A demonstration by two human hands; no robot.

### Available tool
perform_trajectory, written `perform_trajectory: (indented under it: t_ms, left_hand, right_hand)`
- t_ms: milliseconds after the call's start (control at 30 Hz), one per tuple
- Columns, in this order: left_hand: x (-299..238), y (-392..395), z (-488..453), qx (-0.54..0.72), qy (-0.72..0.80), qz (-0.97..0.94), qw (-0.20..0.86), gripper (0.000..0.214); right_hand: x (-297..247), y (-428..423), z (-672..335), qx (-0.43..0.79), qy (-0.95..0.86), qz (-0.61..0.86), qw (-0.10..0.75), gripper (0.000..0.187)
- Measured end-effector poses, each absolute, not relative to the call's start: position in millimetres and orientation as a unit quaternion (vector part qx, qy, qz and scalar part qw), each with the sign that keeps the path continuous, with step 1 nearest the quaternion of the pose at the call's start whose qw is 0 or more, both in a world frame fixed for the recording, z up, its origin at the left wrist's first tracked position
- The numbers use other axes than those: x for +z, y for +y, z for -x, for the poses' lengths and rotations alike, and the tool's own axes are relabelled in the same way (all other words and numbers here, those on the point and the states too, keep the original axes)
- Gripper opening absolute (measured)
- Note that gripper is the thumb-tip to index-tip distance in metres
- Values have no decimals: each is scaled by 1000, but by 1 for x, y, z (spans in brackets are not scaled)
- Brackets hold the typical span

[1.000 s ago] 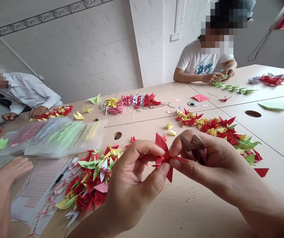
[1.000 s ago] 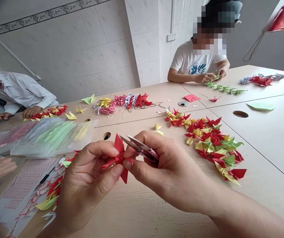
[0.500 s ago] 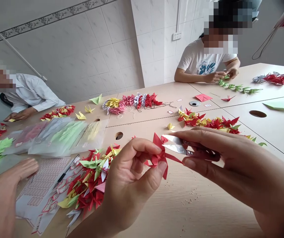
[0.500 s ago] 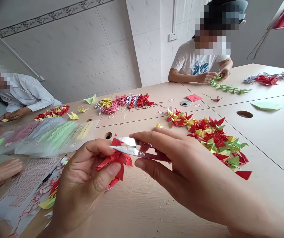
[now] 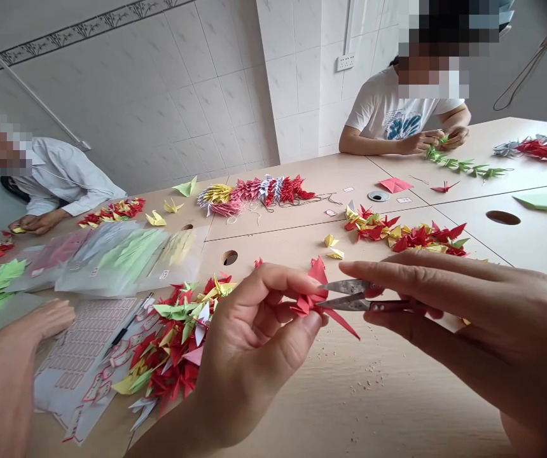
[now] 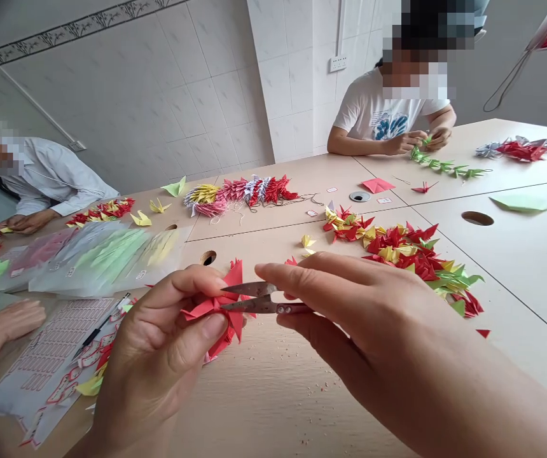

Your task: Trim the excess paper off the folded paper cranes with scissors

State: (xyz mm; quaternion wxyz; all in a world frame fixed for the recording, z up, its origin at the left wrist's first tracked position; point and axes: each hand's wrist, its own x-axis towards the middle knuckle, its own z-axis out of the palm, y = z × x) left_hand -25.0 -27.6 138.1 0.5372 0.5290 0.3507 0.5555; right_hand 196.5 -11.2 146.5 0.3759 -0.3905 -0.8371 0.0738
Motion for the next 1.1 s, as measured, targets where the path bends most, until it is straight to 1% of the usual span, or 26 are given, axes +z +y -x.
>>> perform_trajectory:
  t_ms: [167,367,467,533,667,733,967,1100]
  left_hand:
    - [139,-26,26,551,358,-531,535,13]
    - [137,-27,25,555,354,-516,548,16]
    - [137,-26,25,561,355,-505,551,17]
    - [139,-24,25,559,338,-481,585,15]
    - [146,-17,25,532,300,-375,697,13]
    - [148,-14,26,530,290,-347,717,16]
    - [144,-9,26,548,294,-350,700,16]
    - [145,-9,23,560,296,-360,685,23]
  right_hand:
    - [144,-14,-199,47,-842,396,362,37]
    - [145,-11,-195,33,-844,381,377,34]
    - [146,-9,-193,33,-847,374,375,29]
    - [147,-7,-192,44,-852,361,377,28]
    - [147,-1,-189,62,-856,358,367,31]
    - [147,2,-187,48,-857,363,364,31]
    - [149,0,-188,50,-844,389,366,32]
    - [150,-5,-186,40,-834,406,372,29]
